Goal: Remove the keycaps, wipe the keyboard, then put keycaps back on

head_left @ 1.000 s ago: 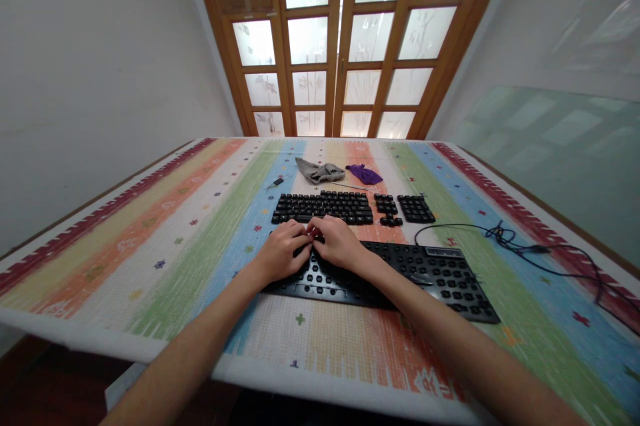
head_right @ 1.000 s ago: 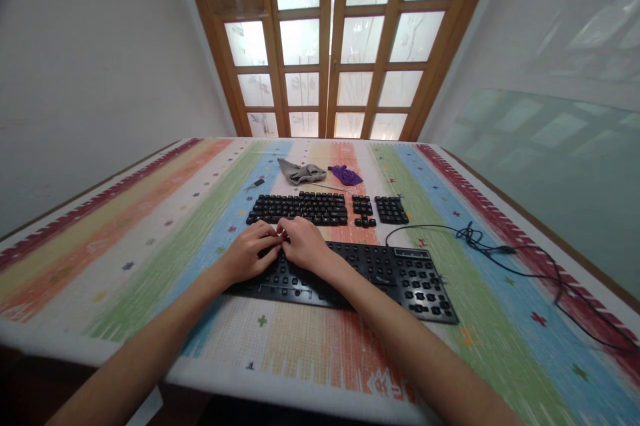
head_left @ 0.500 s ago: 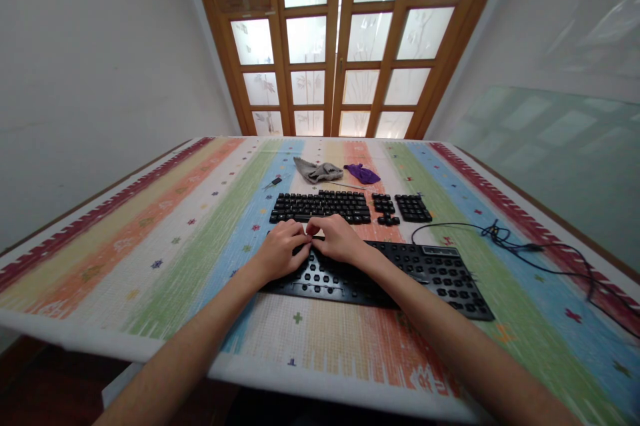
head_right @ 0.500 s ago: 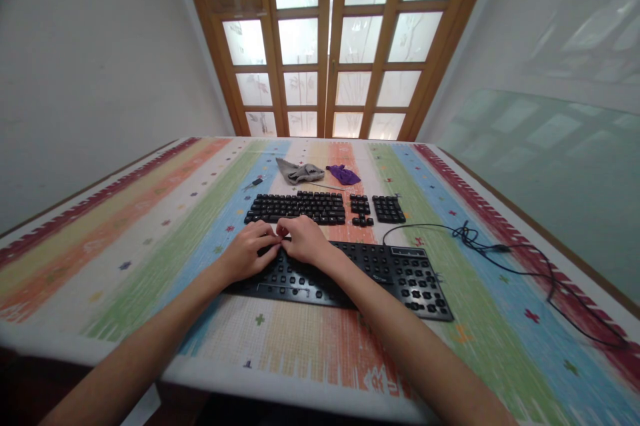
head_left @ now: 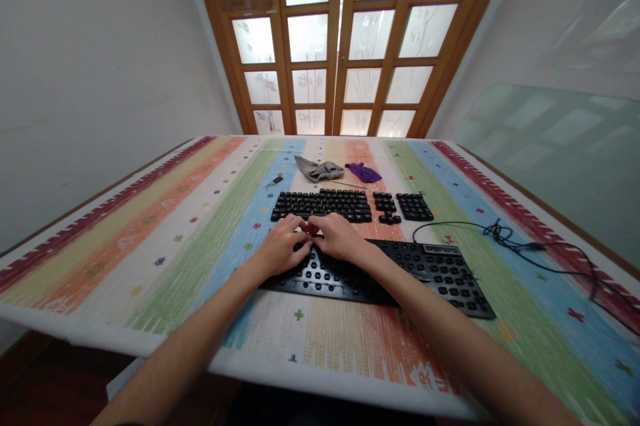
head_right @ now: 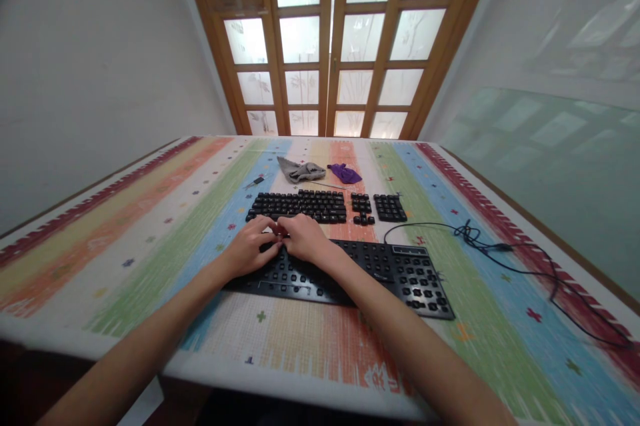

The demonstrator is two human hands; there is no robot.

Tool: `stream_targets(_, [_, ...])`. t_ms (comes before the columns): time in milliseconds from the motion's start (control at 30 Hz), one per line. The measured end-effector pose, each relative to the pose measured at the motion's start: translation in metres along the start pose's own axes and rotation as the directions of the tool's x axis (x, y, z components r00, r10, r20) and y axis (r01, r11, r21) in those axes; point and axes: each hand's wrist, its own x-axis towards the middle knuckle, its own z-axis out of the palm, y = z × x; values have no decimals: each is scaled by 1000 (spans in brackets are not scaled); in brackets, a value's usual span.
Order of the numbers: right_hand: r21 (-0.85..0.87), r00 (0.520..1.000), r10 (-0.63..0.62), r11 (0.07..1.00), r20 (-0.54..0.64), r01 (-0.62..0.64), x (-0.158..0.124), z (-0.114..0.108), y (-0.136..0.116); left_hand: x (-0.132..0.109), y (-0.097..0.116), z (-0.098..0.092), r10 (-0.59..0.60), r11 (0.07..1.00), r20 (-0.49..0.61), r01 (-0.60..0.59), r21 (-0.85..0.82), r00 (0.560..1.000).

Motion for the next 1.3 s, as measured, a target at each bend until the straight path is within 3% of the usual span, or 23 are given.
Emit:
stream_targets(333, [89,1000,-31,996,4,31,0,-2,5,1,2,-1,-11,999,53,8,51,999])
stream_targets(500, [118,990,-121,987,72,112,3,-12,11,-1,4,-2,-10,999,52,8,40,999])
stream_targets(633, [21,992,-109,994,60,108,11,-22,18,-4,12,-3,-34,997,65,29,71,997])
stream_targets(800, [-91,986,8,996,-166,-24,30,-30,35,-7,23,1,-52,987,78,39,157,996])
stream_targets(867, [-110,978,44,992,-206,-68,38,-32,46,-9,26,3,-47,986,48,39,161,998])
stream_targets(1067, [-184,981,109,973,-158,-137,59,-35,78,-15,31,12,-76,964,78,54,261,994])
stream_targets(1300, [-295,997,15,955,-70,-35,78,-33,98,-17,32,15,-107,963,171,59,265,979])
